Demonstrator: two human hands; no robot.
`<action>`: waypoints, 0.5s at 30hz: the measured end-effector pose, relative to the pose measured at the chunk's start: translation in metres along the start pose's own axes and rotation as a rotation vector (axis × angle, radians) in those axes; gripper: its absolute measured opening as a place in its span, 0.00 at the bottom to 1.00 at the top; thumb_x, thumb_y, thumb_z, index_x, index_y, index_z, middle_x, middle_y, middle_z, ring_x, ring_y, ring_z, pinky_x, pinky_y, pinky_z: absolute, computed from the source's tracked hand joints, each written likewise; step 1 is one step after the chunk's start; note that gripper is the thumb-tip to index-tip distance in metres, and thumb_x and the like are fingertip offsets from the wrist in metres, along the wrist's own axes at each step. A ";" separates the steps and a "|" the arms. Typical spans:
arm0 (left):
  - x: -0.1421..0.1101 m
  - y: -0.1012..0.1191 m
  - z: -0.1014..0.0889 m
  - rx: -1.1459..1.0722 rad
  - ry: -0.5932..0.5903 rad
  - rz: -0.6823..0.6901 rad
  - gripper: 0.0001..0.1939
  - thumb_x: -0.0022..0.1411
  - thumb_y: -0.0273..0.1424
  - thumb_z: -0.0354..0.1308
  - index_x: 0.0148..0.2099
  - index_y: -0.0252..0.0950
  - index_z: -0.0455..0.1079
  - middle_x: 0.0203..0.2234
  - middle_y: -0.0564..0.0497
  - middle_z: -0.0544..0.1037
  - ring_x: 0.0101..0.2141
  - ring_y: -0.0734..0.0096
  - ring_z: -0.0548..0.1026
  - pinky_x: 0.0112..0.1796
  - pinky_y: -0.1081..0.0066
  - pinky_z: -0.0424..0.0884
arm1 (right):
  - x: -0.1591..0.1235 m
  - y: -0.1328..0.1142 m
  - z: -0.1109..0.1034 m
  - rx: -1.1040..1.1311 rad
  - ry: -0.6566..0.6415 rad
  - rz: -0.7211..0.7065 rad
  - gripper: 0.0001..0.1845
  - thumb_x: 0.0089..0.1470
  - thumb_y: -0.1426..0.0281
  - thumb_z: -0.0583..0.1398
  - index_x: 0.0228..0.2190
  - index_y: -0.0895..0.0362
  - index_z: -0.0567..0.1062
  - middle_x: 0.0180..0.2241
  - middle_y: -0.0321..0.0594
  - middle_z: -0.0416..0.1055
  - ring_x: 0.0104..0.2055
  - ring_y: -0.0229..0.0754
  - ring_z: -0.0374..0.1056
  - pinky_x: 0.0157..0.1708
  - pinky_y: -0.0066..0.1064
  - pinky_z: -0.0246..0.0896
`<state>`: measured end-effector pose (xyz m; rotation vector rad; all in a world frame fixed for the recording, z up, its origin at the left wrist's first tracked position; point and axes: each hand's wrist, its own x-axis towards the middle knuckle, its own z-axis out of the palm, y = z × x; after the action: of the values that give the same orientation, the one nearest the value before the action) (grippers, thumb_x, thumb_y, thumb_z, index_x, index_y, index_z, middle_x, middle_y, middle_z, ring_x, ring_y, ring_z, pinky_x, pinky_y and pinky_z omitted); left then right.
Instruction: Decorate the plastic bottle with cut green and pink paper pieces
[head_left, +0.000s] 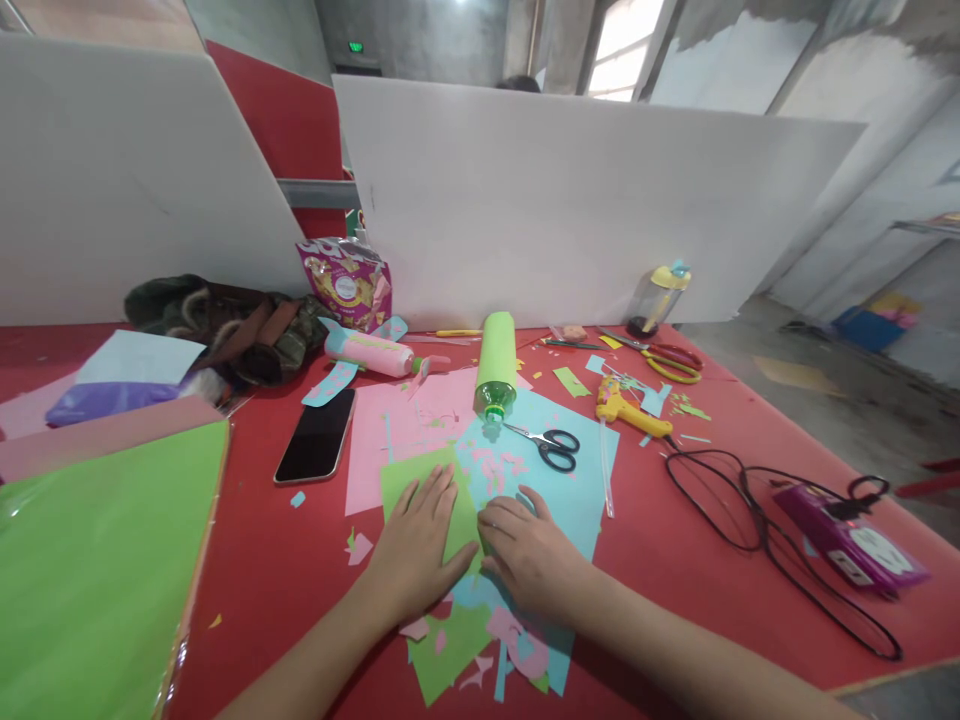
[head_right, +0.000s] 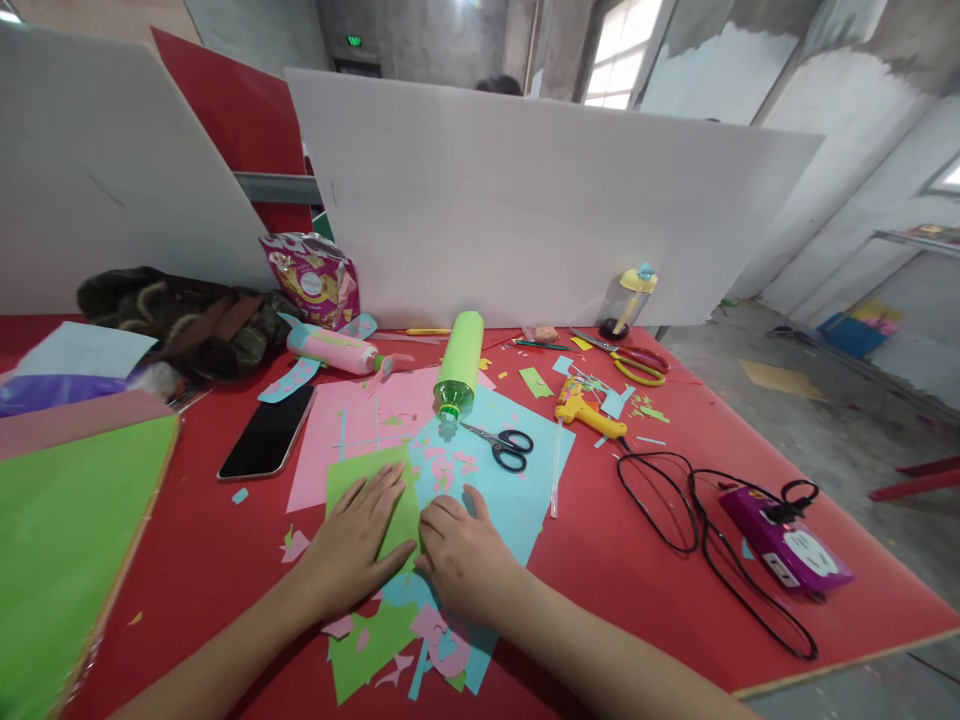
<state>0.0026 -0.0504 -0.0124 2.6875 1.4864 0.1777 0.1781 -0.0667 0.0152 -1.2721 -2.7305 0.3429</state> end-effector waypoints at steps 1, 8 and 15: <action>0.000 0.000 0.000 -0.003 0.003 0.000 0.30 0.59 0.44 0.41 0.55 0.25 0.56 0.57 0.39 0.54 0.57 0.57 0.51 0.53 0.56 0.53 | -0.002 -0.001 0.001 0.000 0.001 -0.004 0.10 0.54 0.69 0.52 0.39 0.59 0.66 0.39 0.43 0.67 0.47 0.44 0.58 0.53 0.49 0.40; 0.000 0.000 -0.001 -0.014 -0.014 -0.008 0.31 0.59 0.45 0.39 0.55 0.25 0.55 0.58 0.39 0.53 0.58 0.57 0.50 0.54 0.56 0.52 | -0.012 -0.006 0.003 0.005 0.021 0.001 0.11 0.52 0.68 0.54 0.39 0.59 0.67 0.38 0.43 0.68 0.46 0.45 0.59 0.53 0.48 0.42; 0.001 0.000 0.000 -0.030 -0.011 -0.020 0.31 0.59 0.45 0.40 0.56 0.26 0.55 0.58 0.40 0.52 0.58 0.58 0.50 0.54 0.56 0.52 | -0.024 -0.008 0.004 0.017 0.014 -0.019 0.11 0.52 0.69 0.53 0.39 0.57 0.67 0.38 0.41 0.68 0.45 0.43 0.59 0.54 0.46 0.40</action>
<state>0.0028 -0.0496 -0.0128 2.6456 1.4946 0.1825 0.1868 -0.0913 0.0132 -1.2387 -2.7202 0.3527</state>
